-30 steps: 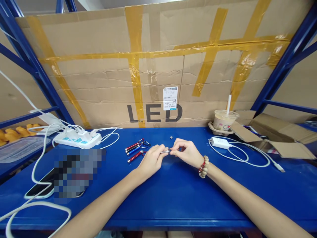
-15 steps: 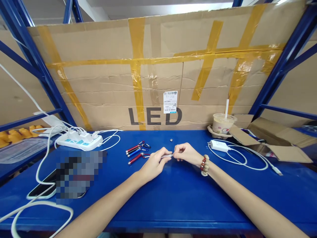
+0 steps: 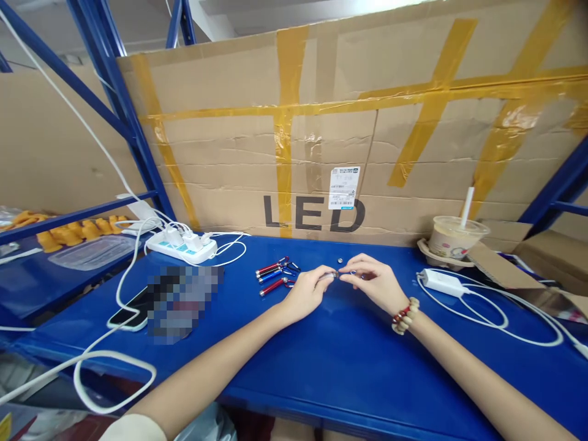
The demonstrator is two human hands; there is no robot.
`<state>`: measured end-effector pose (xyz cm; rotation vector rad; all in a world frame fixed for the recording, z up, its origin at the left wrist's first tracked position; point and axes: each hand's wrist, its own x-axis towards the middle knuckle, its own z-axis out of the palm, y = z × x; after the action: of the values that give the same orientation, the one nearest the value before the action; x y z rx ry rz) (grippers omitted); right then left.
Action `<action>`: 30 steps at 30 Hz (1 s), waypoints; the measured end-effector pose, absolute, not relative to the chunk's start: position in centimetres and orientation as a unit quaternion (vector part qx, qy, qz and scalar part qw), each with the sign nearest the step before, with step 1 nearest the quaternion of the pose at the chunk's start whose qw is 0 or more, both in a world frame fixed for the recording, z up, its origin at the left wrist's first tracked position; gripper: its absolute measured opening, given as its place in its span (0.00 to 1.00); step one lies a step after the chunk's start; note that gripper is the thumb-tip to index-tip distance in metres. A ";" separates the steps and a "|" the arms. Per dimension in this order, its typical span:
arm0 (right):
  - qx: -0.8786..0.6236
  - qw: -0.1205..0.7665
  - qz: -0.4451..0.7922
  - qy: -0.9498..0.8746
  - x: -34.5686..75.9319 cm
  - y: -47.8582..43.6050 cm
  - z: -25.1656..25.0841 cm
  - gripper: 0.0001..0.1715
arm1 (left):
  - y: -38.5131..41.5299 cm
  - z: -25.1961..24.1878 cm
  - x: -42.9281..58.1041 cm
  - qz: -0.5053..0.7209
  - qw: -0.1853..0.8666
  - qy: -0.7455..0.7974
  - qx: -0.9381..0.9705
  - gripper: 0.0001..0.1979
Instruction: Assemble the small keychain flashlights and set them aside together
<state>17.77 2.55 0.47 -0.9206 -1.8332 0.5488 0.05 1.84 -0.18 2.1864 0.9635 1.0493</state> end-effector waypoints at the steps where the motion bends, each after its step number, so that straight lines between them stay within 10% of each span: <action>1: -0.370 0.481 0.214 -0.765 17.9 2.5 0.5 0.13 | 1.8 -0.1 0.0 0.385 0.272 0.359 0.806 0.12; 30: -0.334 0.402 0.161 -0.837 18.1 2.2 0.0 0.12 | 1.3 -0.8 -0.7 0.314 0.341 0.321 0.826 0.05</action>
<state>18.11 2.23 -0.02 -0.8430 -2.1162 0.4057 -0.74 1.30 -0.79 2.1480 0.8357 0.8176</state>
